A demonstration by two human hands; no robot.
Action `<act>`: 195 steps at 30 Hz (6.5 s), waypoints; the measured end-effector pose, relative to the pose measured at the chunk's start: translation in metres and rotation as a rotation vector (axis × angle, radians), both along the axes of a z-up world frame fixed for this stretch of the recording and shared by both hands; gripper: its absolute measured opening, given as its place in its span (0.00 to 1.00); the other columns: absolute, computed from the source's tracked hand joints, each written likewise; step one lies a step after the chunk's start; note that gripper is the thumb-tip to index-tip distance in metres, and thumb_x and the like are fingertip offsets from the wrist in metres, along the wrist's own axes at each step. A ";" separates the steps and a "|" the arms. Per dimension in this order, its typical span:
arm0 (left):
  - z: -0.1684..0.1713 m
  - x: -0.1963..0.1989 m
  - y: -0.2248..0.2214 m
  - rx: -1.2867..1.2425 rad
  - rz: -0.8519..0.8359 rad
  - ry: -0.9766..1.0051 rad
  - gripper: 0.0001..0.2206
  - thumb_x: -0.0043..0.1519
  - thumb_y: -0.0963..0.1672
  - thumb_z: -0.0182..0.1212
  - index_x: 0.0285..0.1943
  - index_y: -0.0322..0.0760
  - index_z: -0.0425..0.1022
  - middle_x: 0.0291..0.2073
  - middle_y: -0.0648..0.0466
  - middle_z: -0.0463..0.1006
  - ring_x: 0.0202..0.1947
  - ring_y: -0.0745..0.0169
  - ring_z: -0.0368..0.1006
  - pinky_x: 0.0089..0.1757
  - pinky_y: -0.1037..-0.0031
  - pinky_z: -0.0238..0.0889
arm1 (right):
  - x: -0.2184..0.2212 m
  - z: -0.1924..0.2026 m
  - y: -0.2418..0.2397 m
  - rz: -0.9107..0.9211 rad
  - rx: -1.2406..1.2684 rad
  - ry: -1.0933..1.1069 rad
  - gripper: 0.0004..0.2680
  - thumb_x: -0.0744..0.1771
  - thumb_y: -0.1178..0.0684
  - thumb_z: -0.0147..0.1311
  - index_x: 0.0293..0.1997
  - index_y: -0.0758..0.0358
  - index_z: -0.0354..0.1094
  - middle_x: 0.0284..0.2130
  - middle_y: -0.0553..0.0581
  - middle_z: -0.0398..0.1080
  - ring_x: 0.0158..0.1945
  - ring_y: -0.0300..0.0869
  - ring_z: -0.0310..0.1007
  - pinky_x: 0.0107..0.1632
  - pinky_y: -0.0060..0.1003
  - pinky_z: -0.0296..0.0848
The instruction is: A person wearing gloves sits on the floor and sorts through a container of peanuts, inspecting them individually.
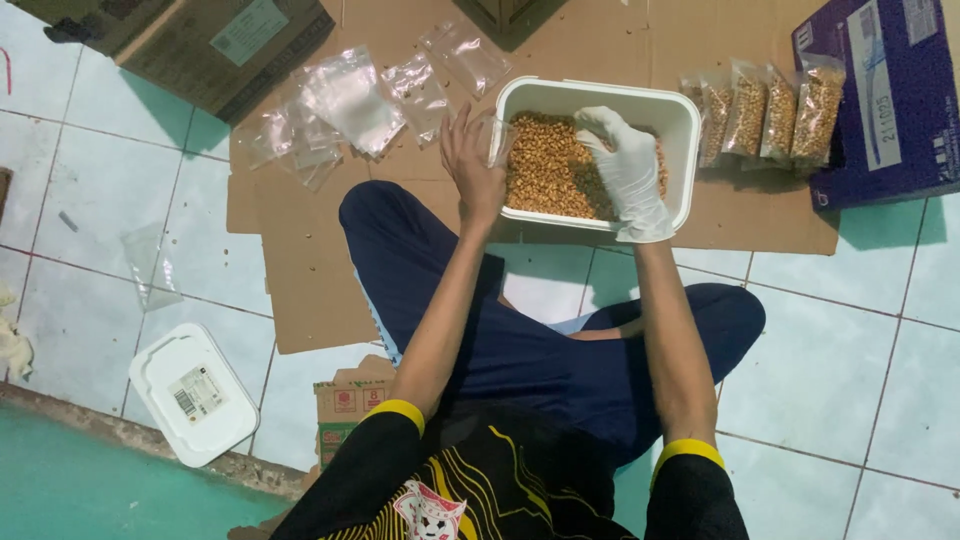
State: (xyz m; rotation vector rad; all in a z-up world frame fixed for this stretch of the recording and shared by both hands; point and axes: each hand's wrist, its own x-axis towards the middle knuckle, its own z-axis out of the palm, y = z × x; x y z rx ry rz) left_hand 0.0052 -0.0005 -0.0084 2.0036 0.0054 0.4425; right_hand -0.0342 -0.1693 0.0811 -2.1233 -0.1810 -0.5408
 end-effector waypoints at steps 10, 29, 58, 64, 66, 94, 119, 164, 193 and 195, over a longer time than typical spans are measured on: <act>0.007 -0.002 0.000 0.022 -0.007 0.003 0.19 0.50 0.43 0.66 0.51 0.47 0.69 0.58 0.52 0.57 0.63 0.36 0.41 0.57 0.43 0.32 | 0.014 0.018 0.047 0.080 -0.059 -0.109 0.09 0.63 0.58 0.56 0.46 0.57 0.67 0.33 0.55 0.73 0.37 0.48 0.72 0.40 0.37 0.70; 0.001 0.000 0.000 0.025 0.001 0.033 0.19 0.51 0.43 0.65 0.52 0.48 0.68 0.60 0.56 0.55 0.64 0.42 0.39 0.59 0.49 0.31 | 0.031 -0.007 0.062 0.101 -0.363 -0.294 0.15 0.60 0.55 0.60 0.49 0.56 0.65 0.32 0.56 0.72 0.35 0.47 0.72 0.34 0.39 0.71; 0.005 -0.001 -0.002 0.010 0.004 0.014 0.19 0.51 0.47 0.66 0.51 0.52 0.69 0.58 0.53 0.58 0.63 0.38 0.42 0.57 0.45 0.32 | 0.019 -0.105 -0.058 -0.300 -0.805 0.662 0.26 0.62 0.33 0.48 0.56 0.67 0.52 0.42 0.63 0.63 0.46 0.54 0.66 0.44 0.47 0.69; 0.008 -0.003 -0.002 0.014 0.003 0.004 0.19 0.51 0.46 0.66 0.51 0.52 0.69 0.56 0.53 0.60 0.62 0.39 0.44 0.57 0.48 0.32 | 0.017 -0.082 -0.050 -0.210 -0.580 0.756 0.28 0.58 0.32 0.56 0.53 0.66 0.57 0.43 0.66 0.61 0.49 0.60 0.63 0.48 0.52 0.64; 0.009 -0.003 -0.002 -0.004 0.008 0.013 0.19 0.51 0.48 0.66 0.51 0.51 0.69 0.57 0.52 0.59 0.62 0.38 0.43 0.57 0.46 0.31 | 0.017 -0.087 -0.053 -0.183 -0.532 0.825 0.29 0.58 0.30 0.54 0.55 0.59 0.55 0.46 0.62 0.62 0.52 0.54 0.62 0.51 0.48 0.62; 0.028 -0.006 0.007 -0.231 -0.064 0.099 0.24 0.48 0.54 0.66 0.45 0.40 0.65 0.41 0.44 0.69 0.48 0.42 0.63 0.45 0.57 0.58 | -0.005 -0.054 -0.029 -0.281 -0.145 0.315 0.09 0.56 0.56 0.55 0.37 0.54 0.68 0.30 0.58 0.71 0.39 0.52 0.70 0.40 0.44 0.67; 0.024 -0.007 0.004 -0.179 -0.101 0.015 0.22 0.56 0.50 0.59 0.52 0.33 0.63 0.53 0.43 0.58 0.58 0.33 0.48 0.54 0.42 0.41 | -0.007 -0.041 -0.025 -0.253 0.139 0.261 0.05 0.65 0.55 0.47 0.38 0.59 0.70 0.27 0.58 0.72 0.32 0.45 0.73 0.35 0.35 0.70; 0.015 0.000 0.001 -0.178 -0.057 -0.012 0.20 0.54 0.49 0.63 0.49 0.35 0.67 0.52 0.48 0.62 0.60 0.41 0.49 0.57 0.51 0.38 | 0.004 -0.110 -0.058 -0.355 -0.486 0.623 0.10 0.62 0.43 0.50 0.43 0.48 0.66 0.37 0.51 0.70 0.46 0.41 0.67 0.50 0.38 0.64; 0.018 -0.004 0.003 -0.133 -0.060 0.016 0.22 0.54 0.52 0.62 0.49 0.36 0.67 0.53 0.48 0.60 0.59 0.41 0.49 0.56 0.46 0.39 | -0.002 -0.091 -0.048 -0.375 -0.299 0.515 0.07 0.66 0.45 0.44 0.36 0.55 0.64 0.32 0.59 0.68 0.44 0.51 0.67 0.49 0.45 0.64; 0.025 -0.008 0.001 -0.101 -0.067 0.049 0.22 0.53 0.52 0.62 0.50 0.35 0.67 0.53 0.47 0.60 0.59 0.39 0.50 0.57 0.46 0.37 | 0.000 -0.108 -0.054 -0.371 -0.380 0.572 0.08 0.65 0.42 0.47 0.36 0.52 0.63 0.32 0.56 0.69 0.44 0.47 0.68 0.48 0.42 0.65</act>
